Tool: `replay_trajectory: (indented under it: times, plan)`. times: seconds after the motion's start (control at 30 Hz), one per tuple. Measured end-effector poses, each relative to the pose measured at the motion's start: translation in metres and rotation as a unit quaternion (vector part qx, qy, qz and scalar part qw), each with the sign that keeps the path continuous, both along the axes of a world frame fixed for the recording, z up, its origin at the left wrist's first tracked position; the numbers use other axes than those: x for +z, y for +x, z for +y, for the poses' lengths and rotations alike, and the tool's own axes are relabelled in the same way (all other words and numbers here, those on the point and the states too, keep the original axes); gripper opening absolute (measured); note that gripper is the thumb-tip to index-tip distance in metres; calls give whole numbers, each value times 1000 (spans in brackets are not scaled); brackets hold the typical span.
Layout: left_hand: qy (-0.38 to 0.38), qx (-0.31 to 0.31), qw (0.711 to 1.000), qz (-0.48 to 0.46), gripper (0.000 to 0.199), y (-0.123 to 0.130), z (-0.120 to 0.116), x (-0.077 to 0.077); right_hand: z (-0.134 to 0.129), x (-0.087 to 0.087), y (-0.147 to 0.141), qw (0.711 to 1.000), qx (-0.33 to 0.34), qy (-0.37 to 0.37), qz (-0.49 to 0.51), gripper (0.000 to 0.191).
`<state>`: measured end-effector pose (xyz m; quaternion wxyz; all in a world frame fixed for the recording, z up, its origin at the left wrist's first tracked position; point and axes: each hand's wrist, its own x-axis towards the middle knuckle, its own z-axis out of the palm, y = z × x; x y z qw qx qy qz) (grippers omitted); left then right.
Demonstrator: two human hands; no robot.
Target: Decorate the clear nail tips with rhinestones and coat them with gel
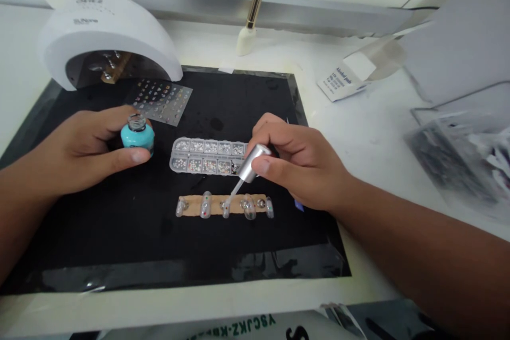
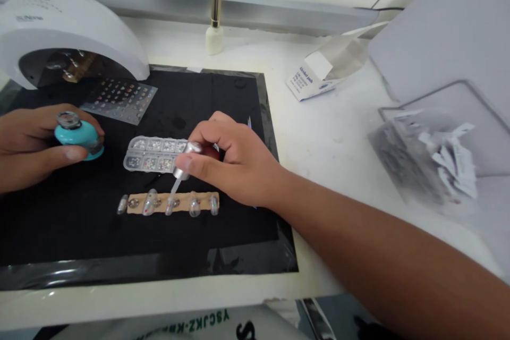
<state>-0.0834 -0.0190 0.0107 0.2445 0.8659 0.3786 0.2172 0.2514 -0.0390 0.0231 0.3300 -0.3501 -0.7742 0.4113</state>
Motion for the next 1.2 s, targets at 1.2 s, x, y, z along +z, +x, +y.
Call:
replay_trajectory:
  times: [1.2]
  plan:
    - [46,6,999,2,17,7,0,1,0,6,-5,1000,-13,-5,-23,28]
